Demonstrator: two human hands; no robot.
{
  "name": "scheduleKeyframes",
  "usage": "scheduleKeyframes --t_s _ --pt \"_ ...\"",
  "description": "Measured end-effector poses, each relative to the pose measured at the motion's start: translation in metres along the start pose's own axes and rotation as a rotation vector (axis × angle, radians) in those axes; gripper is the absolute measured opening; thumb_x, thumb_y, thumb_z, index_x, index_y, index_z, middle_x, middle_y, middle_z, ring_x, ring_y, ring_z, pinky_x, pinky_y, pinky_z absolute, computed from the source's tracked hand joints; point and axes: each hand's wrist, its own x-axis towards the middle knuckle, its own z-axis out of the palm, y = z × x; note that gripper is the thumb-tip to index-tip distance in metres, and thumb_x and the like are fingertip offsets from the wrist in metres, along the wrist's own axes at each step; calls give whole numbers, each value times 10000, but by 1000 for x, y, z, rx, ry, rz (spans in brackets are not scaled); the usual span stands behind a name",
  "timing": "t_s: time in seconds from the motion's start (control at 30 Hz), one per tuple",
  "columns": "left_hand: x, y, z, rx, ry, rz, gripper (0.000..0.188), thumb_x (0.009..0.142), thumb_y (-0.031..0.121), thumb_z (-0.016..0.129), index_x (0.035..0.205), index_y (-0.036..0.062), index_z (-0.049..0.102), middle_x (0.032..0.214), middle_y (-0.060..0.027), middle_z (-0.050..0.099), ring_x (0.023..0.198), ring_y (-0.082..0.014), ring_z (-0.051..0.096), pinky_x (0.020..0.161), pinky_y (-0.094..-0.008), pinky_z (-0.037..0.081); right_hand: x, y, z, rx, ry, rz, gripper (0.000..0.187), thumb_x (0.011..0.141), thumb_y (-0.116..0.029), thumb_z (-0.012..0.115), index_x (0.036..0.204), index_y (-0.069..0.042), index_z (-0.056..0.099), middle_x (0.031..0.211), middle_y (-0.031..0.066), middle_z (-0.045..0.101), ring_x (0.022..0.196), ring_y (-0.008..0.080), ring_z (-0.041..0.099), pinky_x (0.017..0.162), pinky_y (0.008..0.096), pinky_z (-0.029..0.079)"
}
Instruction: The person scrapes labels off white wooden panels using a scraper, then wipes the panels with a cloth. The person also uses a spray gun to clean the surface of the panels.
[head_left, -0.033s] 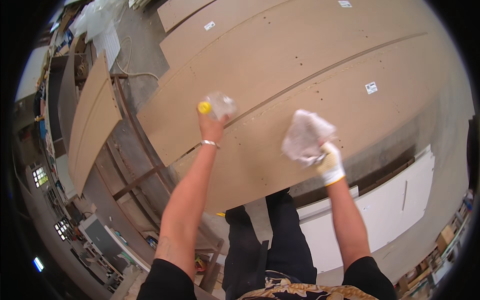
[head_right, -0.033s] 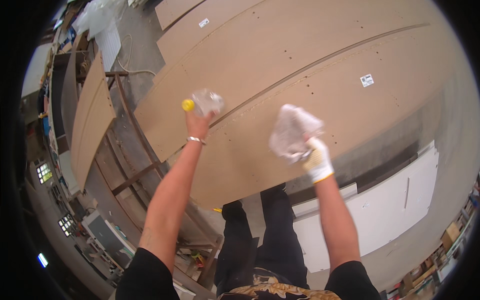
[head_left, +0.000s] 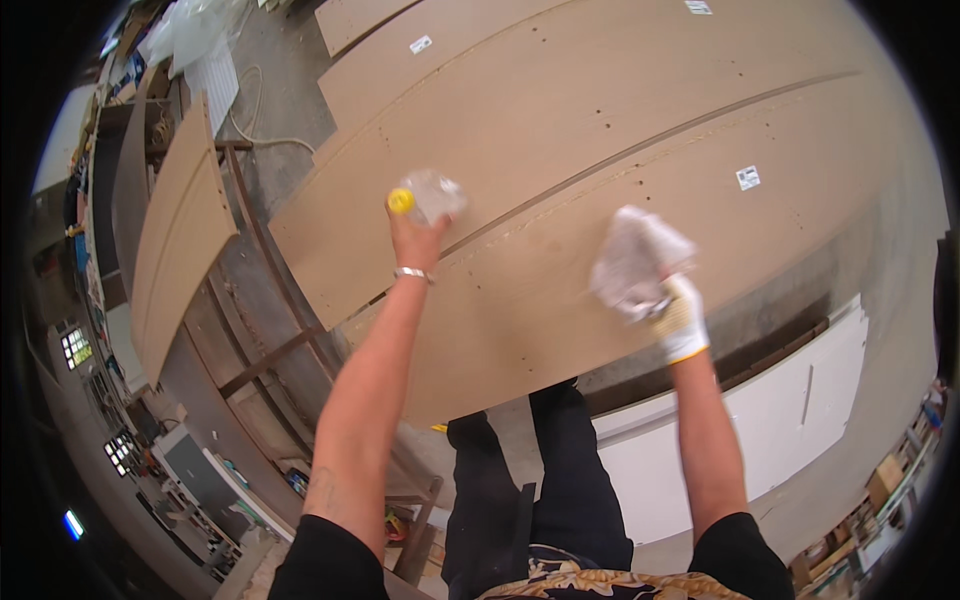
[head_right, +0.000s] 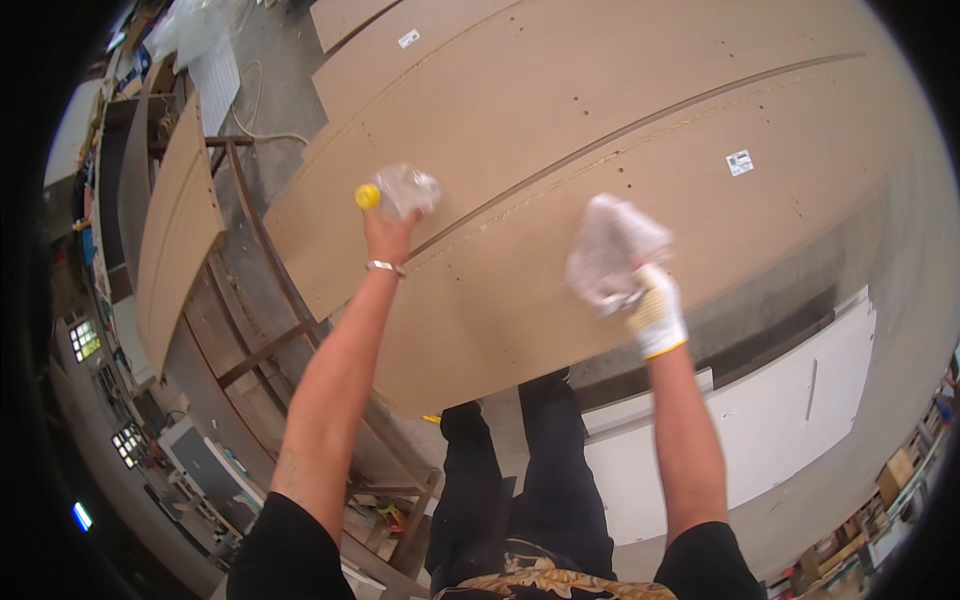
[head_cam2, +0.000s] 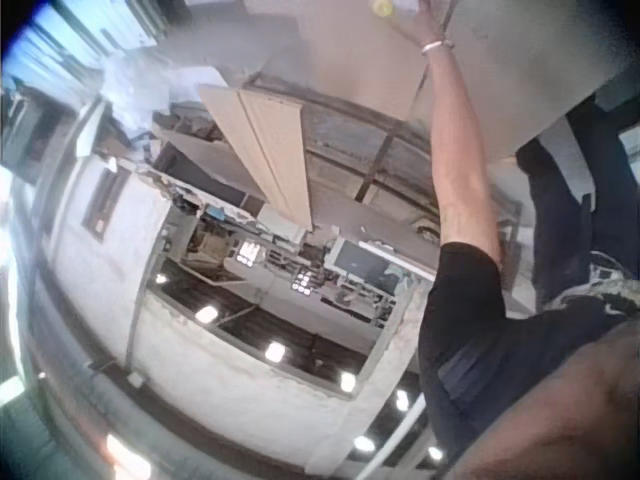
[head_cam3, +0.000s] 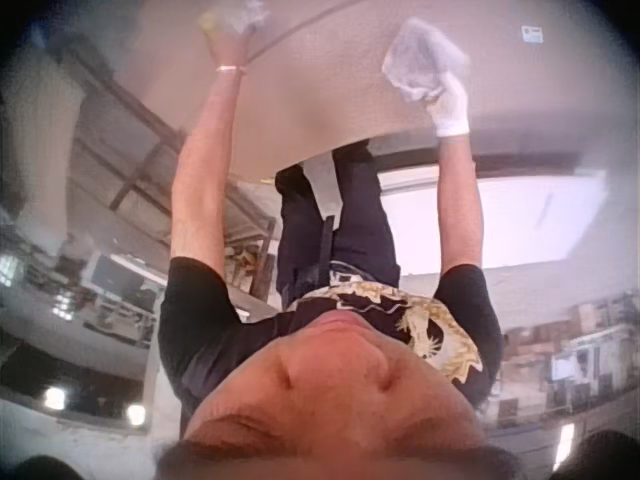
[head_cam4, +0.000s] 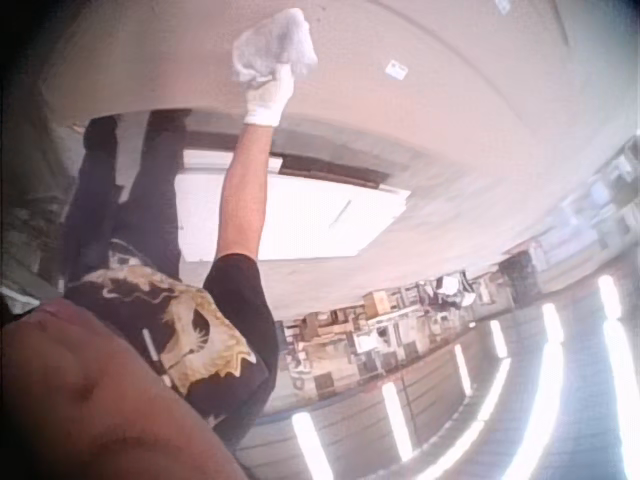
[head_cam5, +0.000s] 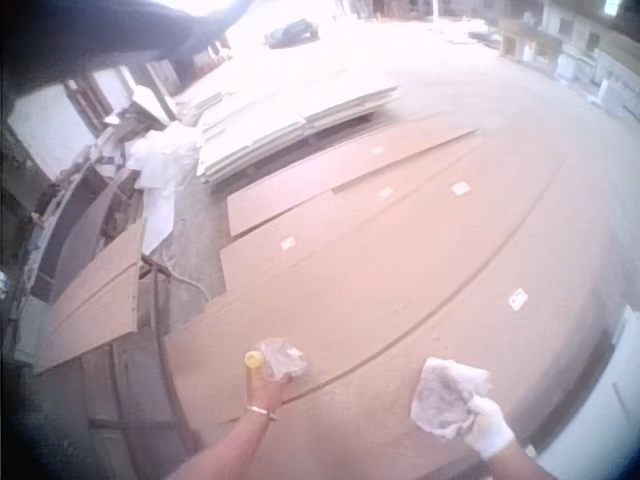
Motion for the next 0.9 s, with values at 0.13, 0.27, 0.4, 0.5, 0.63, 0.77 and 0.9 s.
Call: scheduleKeyframes --t_s 0.13,0.27,0.4,0.5,0.63,0.77,0.9 --pt "55 -11 -6 -3 31 146 841 740 70 900 1423 31 411 1372 -146 582 1287 -284 583 1083 -387 489 62 -89 -16 -706 217 -324 334 1059 -228 599 1302 1 590 951 27 595 696 102 633 695 324 619" --pt "60 -4 -18 -100 -111 106 947 790 111 884 1550 9 329 1527 -175 498 1395 -294 519 1071 -375 498 135 -44 14 -1609 393 -689 420 1028 -272 627 1403 -85 595 1244 123 682 1154 302 666 1026 493 532" --pt "-24 -48 -47 -174 131 22 864 881 115 785 1598 9 315 1616 -177 419 1467 -299 459 1044 -377 509 147 101 66 -2141 83 -1427 369 997 -252 552 1336 -137 641 1335 126 640 1326 371 530 1197 555 292" --pt "-165 -96 -86 -51 264 -116 655 964 62 625 1575 33 388 1597 -150 453 1471 -278 456 1116 -413 438 103 239 130 -2021 -473 -991 224 898 -161 575 1089 -75 654 1147 153 621 1155 364 562 1138 559 351" --pt "-360 -131 -105 86 3 -591 625 924 0 633 1521 27 449 1485 -186 535 1364 -307 530 1083 -420 465 51 383 204 -1667 -929 -1023 309 923 -167 529 1165 -76 698 1243 165 678 1334 318 547 1249 514 283" --pt "-497 -156 -146 135 -72 -667 623 883 -23 647 1476 14 463 1395 -193 564 1262 -337 583 994 -437 510 75 304 179 -1966 -889 -1147 268 881 -61 575 1098 -112 722 1121 160 692 1147 353 621 1106 526 422" --pt "-568 -189 -167 238 -56 -921 564 890 -24 653 1430 23 496 1380 -173 569 1234 -319 593 941 -410 534 131 141 119 -2036 -64 -1089 300 980 -114 554 1251 -115 682 1240 149 645 1210 348 550 1044 448 427"
